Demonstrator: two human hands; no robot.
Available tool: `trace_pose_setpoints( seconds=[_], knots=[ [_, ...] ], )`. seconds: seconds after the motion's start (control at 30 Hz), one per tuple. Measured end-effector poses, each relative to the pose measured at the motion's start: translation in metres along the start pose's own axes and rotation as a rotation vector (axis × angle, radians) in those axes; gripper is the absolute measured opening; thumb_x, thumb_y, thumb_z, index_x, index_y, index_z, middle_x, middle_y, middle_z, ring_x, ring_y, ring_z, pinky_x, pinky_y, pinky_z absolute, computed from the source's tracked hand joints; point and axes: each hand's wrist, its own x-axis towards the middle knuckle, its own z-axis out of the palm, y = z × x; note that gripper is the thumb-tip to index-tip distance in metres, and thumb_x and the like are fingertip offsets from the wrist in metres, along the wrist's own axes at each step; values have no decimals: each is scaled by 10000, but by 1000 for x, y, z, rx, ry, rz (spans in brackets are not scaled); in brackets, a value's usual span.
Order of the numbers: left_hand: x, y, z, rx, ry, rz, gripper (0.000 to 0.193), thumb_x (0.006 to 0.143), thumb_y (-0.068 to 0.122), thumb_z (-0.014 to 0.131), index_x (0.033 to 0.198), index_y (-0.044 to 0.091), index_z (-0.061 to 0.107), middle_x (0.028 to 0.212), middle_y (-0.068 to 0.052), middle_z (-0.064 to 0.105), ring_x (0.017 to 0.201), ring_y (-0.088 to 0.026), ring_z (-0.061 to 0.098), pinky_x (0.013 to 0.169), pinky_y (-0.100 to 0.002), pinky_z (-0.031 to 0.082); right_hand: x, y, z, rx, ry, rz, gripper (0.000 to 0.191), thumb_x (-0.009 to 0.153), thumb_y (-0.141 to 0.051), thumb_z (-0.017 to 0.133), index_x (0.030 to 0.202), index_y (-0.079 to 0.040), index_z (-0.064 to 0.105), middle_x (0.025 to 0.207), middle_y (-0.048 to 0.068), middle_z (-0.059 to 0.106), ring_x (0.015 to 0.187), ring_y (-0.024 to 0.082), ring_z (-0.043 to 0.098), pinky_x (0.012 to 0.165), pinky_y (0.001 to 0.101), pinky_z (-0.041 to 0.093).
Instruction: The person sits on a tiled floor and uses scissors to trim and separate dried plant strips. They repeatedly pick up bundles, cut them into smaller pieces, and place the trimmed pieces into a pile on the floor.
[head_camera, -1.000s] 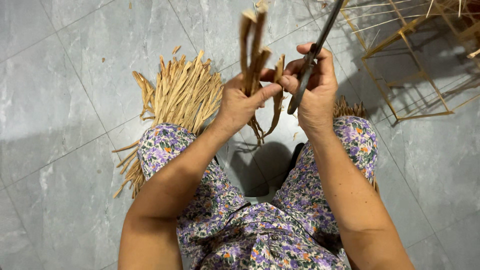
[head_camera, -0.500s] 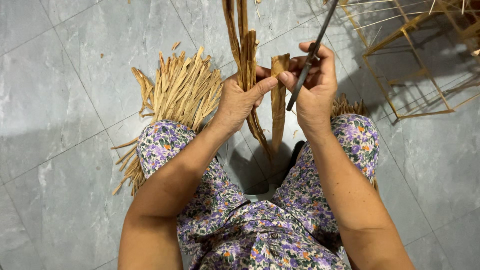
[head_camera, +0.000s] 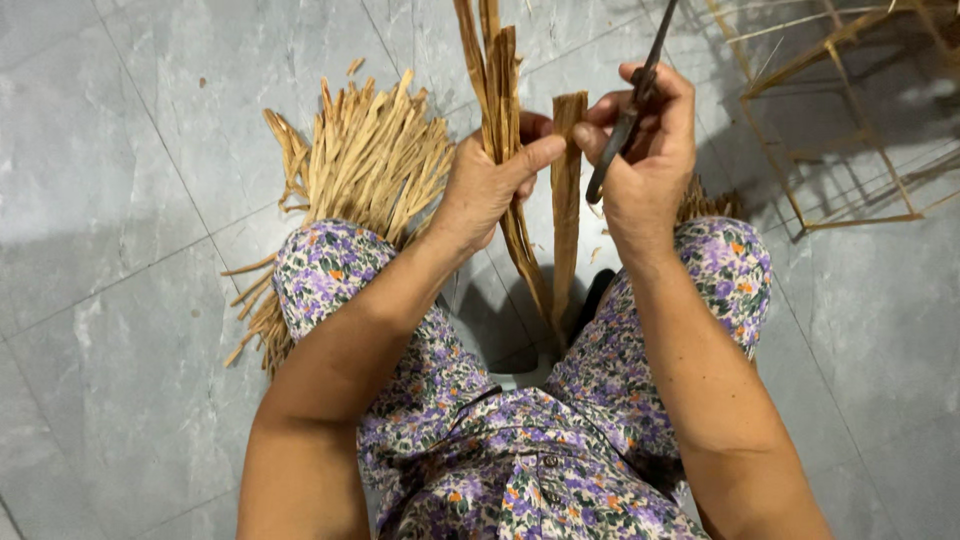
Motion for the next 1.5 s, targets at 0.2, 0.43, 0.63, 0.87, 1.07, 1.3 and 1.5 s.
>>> trace_pose_setpoints(
  seconds=[0.2, 0.43, 0.63, 0.87, 1.07, 1.3, 1.5],
  knots=[
    [4, 0, -1, 234, 33, 172, 228, 941, 221, 797, 1083, 64, 712, 802, 58, 680, 619, -17, 557, 519, -191, 461, 4, 5, -3, -147, 8, -44, 546, 1006, -14, 888, 1387, -63, 501, 1103, 34, 693, 1091, 144, 701, 980, 281, 616],
    [13, -1, -17, 378, 8, 152, 253, 888, 299, 828, 1034, 110, 744, 711, 78, 657, 563, -16, 553, 482, -202, 445, 9, -2, 3, 37, -51, 65, 561, 929, -64, 869, 1356, -66, 504, 1132, 31, 697, 976, 145, 683, 876, 271, 573],
    [6, 13, -40, 288, -6, 153, 250, 925, 267, 875, 997, 75, 733, 770, 64, 639, 644, -35, 556, 553, -217, 455, 12, 4, 13, 72, -134, 137, 428, 941, -30, 865, 1247, -50, 567, 1109, 38, 701, 977, 130, 685, 909, 259, 579],
    [0, 14, -47, 321, -5, 125, 214, 917, 242, 862, 994, 75, 752, 778, 71, 674, 631, -22, 566, 539, -203, 459, 15, 12, 18, 5, -232, 170, 367, 958, 31, 826, 1223, -59, 589, 1097, 11, 666, 1043, 117, 650, 927, 248, 569],
    [4, -5, -44, 248, -25, 18, 248, 903, 303, 819, 1003, 77, 794, 639, 86, 559, 534, -26, 474, 473, -214, 358, 15, 13, 8, -205, -227, 194, 354, 991, 15, 760, 1264, -63, 547, 1077, 12, 686, 968, 98, 651, 839, 225, 558],
    [44, -74, -16, 275, 78, 144, 316, 846, 367, 825, 949, 69, 814, 635, 35, 649, 553, -71, 576, 501, -264, 459, 23, 51, -42, -146, -289, 91, 471, 1007, 130, 646, 1428, -35, 509, 1271, 49, 592, 1018, 138, 608, 926, 264, 529],
    [92, -115, 40, 421, 350, 379, 435, 783, 502, 739, 1058, 165, 736, 837, -7, 808, 783, -165, 747, 709, -331, 632, 44, 98, -101, -119, -224, 333, 404, 1030, 41, 675, 1398, -40, 529, 1248, 76, 616, 1043, 174, 650, 920, 291, 570]
  ],
)
